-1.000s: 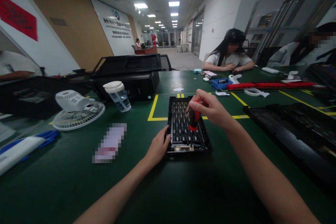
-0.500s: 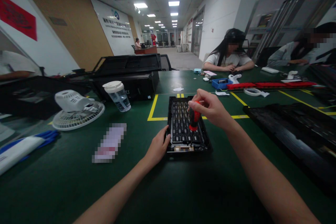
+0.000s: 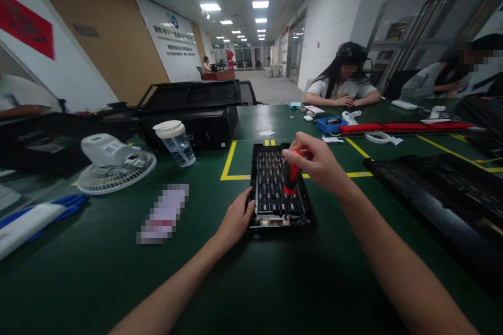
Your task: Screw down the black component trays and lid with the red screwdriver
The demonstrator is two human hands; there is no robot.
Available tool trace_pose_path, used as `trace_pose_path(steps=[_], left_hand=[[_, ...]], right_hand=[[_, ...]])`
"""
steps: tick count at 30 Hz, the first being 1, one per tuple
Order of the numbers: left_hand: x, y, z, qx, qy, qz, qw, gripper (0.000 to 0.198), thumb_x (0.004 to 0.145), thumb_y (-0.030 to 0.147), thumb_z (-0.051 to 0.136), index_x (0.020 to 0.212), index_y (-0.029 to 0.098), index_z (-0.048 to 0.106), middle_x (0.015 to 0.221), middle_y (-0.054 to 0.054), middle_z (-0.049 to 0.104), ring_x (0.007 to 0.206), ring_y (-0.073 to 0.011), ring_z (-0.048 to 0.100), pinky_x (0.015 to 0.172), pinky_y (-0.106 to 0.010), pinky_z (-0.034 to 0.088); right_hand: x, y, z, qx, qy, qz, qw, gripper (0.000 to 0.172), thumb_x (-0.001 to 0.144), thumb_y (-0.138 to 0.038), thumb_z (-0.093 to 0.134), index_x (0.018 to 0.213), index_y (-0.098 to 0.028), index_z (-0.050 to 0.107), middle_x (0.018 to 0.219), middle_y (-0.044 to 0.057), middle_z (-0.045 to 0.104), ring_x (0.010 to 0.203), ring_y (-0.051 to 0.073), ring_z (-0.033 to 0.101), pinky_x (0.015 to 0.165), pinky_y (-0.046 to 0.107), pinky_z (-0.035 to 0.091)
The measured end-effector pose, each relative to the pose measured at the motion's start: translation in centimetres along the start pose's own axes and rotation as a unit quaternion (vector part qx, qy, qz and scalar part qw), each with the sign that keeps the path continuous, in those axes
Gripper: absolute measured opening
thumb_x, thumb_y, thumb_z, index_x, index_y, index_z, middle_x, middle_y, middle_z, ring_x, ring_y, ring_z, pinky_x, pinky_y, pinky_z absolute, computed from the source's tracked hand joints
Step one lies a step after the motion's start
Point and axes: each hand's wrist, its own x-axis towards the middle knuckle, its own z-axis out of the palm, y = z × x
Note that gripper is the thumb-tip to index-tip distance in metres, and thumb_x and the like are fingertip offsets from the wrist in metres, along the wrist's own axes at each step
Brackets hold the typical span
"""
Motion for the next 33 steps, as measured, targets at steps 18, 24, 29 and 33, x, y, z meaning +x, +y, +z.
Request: trace_pose_path(steps=[18, 24, 29, 33], left_hand=[[0.0, 0.0, 0.0, 0.003, -0.005, 0.001, 1.000, 0.046, 0.090, 0.037, 0.032, 0.129, 0.013, 0.039, 0.132, -0.010, 0.046, 0.121, -0.0181, 0.042, 0.104, -0.034, 0.030], [0.1, 0.0, 0.0, 0.007, -0.005, 0.001, 1.000, 0.046, 0.090, 0.036, 0.032, 0.128, 0.012, 0.039, 0.132, -0.010, 0.046, 0.121, -0.0186, 0.043, 0.104, -0.035, 0.031], [0.1, -0.4, 0.1, 0.007, -0.002, 0.010, 1.000, 0.045, 0.090, 0.035, 0.033, 0.128, 0.014, 0.039, 0.131, -0.009, 0.046, 0.120, -0.0181, 0.043, 0.104, -0.035, 0.031], [0.0, -0.3, 0.1, 0.006, -0.001, 0.008, 1.000, 0.045, 0.090, 0.036, 0.032, 0.129, 0.014, 0.039, 0.132, -0.009, 0.046, 0.121, -0.0179, 0.043, 0.104, -0.034, 0.031]], right_hand=[[-0.3, -0.4, 0.5, -0.094, 0.056, -0.019, 0.994, 0.031, 0.081, -0.039, 0.052, 0.064, -0.018, 0.036, 0.059, -0.005, 0.039, 0.049, 0.007, 0.035, 0.047, 0.022, 0.025], [-0.4, -0.4, 0.7, -0.116, 0.075, -0.026, 0.990, 0.031, 0.081, -0.039, 0.052, 0.064, -0.018, 0.036, 0.059, -0.004, 0.040, 0.050, 0.007, 0.036, 0.047, 0.023, 0.025], [-0.4, -0.2, 1.0, -0.135, 0.091, -0.024, 0.986, 0.033, 0.081, -0.041, 0.053, 0.064, -0.019, 0.034, 0.056, -0.005, 0.038, 0.048, 0.007, 0.035, 0.047, 0.023, 0.024], [-0.4, -0.1, 1.1, -0.134, 0.101, -0.026, 0.986, 0.035, 0.081, -0.043, 0.053, 0.063, -0.019, 0.034, 0.055, -0.005, 0.037, 0.047, 0.007, 0.035, 0.046, 0.023, 0.024]])
